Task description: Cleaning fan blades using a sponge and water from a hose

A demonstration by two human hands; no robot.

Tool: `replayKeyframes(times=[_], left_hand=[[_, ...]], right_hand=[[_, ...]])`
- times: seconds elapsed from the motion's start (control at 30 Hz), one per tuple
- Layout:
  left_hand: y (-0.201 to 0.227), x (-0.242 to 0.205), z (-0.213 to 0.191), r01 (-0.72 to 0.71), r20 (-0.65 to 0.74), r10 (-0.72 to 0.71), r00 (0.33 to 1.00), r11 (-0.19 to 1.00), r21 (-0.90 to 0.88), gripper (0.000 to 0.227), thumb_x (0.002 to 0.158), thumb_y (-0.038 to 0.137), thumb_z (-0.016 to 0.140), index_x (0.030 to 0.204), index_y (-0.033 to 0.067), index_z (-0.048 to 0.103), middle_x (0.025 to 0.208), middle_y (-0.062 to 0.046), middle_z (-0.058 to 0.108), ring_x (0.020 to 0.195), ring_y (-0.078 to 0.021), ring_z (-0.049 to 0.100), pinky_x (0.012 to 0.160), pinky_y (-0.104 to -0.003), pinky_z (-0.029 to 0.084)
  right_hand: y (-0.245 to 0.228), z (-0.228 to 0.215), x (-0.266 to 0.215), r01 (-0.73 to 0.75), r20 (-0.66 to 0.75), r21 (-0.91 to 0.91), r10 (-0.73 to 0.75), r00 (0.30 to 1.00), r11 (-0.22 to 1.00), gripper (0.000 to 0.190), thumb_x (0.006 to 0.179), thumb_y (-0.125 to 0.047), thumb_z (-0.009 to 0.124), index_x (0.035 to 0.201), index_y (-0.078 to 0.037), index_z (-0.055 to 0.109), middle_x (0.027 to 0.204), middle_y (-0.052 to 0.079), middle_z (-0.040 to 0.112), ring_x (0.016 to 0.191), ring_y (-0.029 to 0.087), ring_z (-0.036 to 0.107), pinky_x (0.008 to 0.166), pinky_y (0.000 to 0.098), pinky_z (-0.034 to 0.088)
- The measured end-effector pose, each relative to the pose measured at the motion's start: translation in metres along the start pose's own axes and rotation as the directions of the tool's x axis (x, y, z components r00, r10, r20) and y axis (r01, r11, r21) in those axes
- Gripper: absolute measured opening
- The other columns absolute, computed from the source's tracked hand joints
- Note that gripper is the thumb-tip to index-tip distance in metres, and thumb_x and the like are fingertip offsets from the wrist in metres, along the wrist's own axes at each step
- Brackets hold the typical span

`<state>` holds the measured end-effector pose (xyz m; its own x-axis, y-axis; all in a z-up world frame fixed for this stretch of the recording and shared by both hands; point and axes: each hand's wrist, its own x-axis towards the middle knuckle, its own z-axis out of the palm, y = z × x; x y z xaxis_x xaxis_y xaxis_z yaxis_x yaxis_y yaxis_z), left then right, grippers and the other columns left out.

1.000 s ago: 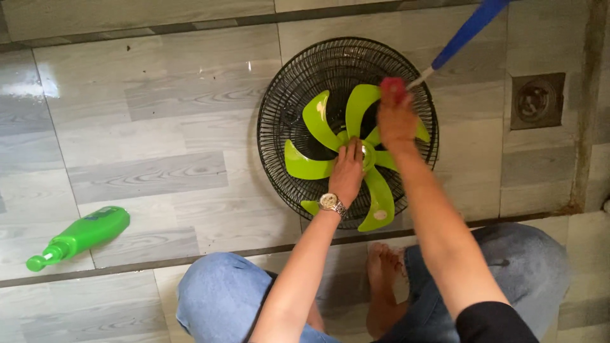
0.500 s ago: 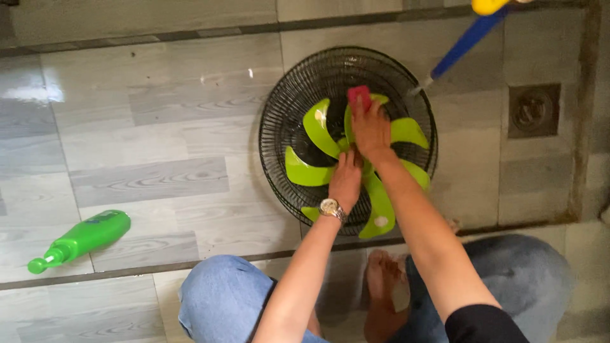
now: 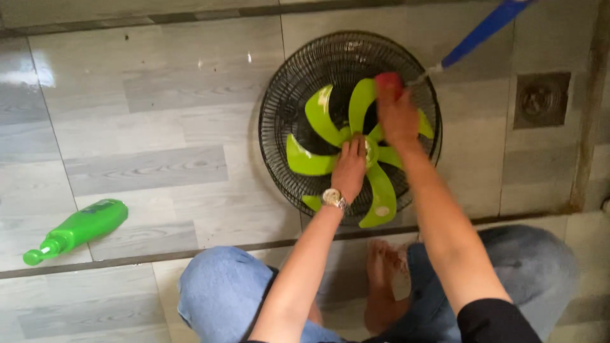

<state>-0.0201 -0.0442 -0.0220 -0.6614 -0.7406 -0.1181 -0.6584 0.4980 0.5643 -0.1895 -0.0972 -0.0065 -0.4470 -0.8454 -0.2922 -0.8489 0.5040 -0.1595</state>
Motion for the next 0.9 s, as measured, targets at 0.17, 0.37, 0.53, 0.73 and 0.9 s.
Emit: replayKeyframes(times=[0.17,0.37,0.53,0.73,0.9], left_hand=[[-0.002,0.002,0.008,-0.002,-0.004,0.002,1.000,1.000,0.023,0.077,0.079,0.016,0.084,0.144,-0.0042,0.049,0.144,-0.017,0.049,0.120,-0.0280,0.049,0.086,-0.033,0.054],[-0.002,0.001,0.008,-0.023,-0.001,0.023,1.000,1.000,0.001,0.081,0.080,0.015,0.083,0.148,-0.0061,0.045,0.146,-0.019,0.049,0.120,-0.0317,0.049,0.089,-0.038,0.053],[-0.006,0.000,0.017,-0.021,-0.011,0.020,1.000,0.999,-0.036,0.089,0.080,0.013,0.084,0.153,-0.0057,0.036,0.148,-0.020,0.045,0.120,-0.0325,0.048,0.089,-0.037,0.050],[-0.005,0.001,0.018,-0.007,-0.012,0.007,1.000,1.000,-0.030,0.089,0.077,0.012,0.085,0.151,-0.0056,0.039,0.151,-0.019,0.044,0.123,-0.0331,0.048,0.091,-0.036,0.052],[-0.004,-0.005,0.013,0.000,-0.020,-0.001,1.000,0.999,-0.035,0.088,0.075,0.011,0.086,0.149,-0.0048,0.042,0.151,-0.018,0.044,0.118,-0.0306,0.050,0.086,-0.035,0.053]], right_hand=[[0.034,0.000,0.013,-0.021,-0.018,-0.019,0.021,1.000,1.000,0.056,0.114,-0.036,0.044,0.161,-0.008,0.036,0.145,0.029,0.046,0.127,0.044,0.057,0.095,0.0526,0.056],[0.097,0.012,0.041,-0.321,0.312,0.947,0.251,0.916,-0.006,0.048,0.102,-0.050,0.065,0.132,-0.012,0.061,0.125,0.012,0.070,0.111,0.024,0.071,0.094,0.0407,0.064],[-0.043,-0.100,0.005,-0.515,0.290,0.454,0.426,0.857,0.727,0.045,0.110,-0.042,0.042,0.134,-0.011,0.065,0.121,0.003,0.070,0.116,0.001,0.060,0.091,0.0131,0.047],[0.002,-0.006,-0.009,-0.376,0.129,0.685,0.404,0.906,0.624,0.095,0.093,-0.092,0.035,0.154,-0.020,0.046,0.146,0.010,0.058,0.129,0.022,0.061,0.111,0.0372,0.046],[-0.030,-0.035,-0.009,-0.415,0.186,0.481,0.373,0.909,0.772,0.096,0.091,-0.084,0.024,0.156,-0.016,0.043,0.148,0.020,0.053,0.127,0.040,0.057,0.107,0.0504,0.043]])
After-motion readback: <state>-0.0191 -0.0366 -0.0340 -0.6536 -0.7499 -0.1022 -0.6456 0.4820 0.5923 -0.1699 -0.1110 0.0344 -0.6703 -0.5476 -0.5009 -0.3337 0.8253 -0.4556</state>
